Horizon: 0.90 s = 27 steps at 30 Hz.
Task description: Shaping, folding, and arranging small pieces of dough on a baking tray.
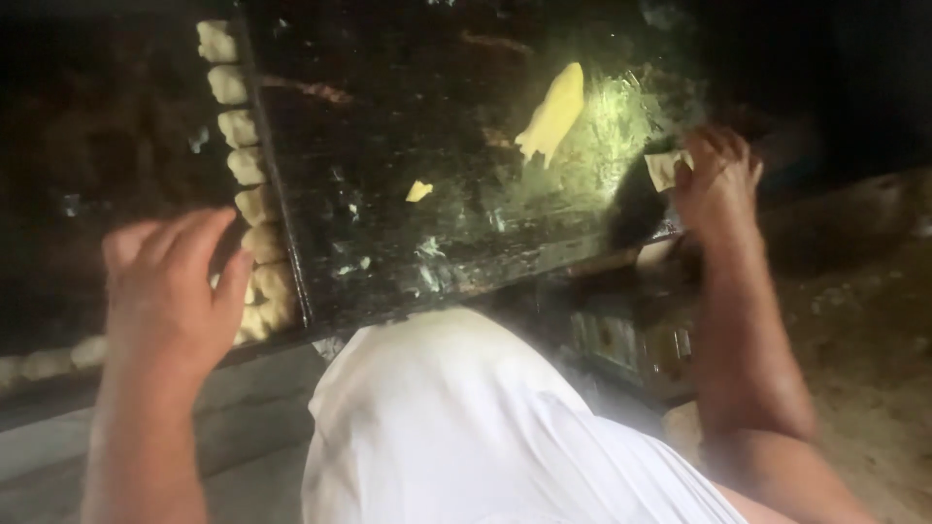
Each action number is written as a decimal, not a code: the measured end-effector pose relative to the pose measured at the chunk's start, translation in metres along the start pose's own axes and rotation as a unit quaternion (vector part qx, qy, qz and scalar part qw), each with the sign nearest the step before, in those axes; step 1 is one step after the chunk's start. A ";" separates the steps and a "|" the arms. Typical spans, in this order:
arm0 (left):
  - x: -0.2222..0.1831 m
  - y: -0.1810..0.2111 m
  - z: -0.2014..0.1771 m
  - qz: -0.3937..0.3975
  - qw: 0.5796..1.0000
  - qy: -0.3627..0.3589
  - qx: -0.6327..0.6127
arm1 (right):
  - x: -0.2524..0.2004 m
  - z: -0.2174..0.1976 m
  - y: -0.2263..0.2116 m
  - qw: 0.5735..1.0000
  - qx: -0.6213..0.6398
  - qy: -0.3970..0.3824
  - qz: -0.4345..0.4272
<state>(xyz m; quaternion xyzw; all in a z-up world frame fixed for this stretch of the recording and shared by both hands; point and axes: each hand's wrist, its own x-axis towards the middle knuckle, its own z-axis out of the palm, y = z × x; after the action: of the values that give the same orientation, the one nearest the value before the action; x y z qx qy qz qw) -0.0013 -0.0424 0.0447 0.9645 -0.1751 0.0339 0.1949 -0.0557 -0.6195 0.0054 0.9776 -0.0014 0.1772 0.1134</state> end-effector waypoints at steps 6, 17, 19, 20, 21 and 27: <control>0.013 0.067 0.024 0.063 0.977 0.131 -0.158 | -0.009 -0.013 0.004 0.978 0.139 -0.109 0.107; 0.000 0.113 0.124 -0.237 0.667 -0.102 -0.699 | 0.031 -0.042 -0.187 0.763 0.595 -0.246 0.047; -0.001 0.101 0.102 -0.241 0.690 -0.053 -0.680 | 0.049 -0.030 -0.203 0.820 0.537 -0.199 -0.007; -0.001 0.096 0.092 -0.236 0.728 -0.018 -0.644 | 0.056 -0.022 -0.211 0.867 0.477 -0.132 -0.058; -0.002 0.090 0.080 -0.231 0.763 0.016 -0.604 | 0.062 -0.014 -0.220 0.903 0.412 -0.064 -0.108; -0.021 0.067 0.055 -0.192 0.816 0.090 -0.537 | 0.051 -0.048 -0.270 0.843 0.426 -0.224 -0.239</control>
<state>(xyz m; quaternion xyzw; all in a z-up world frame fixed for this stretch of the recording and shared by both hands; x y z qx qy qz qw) -0.0443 -0.1153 0.0153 0.7133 0.0417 -0.0173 0.6994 -0.0133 -0.3443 0.0067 0.9126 0.2828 -0.0965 -0.2791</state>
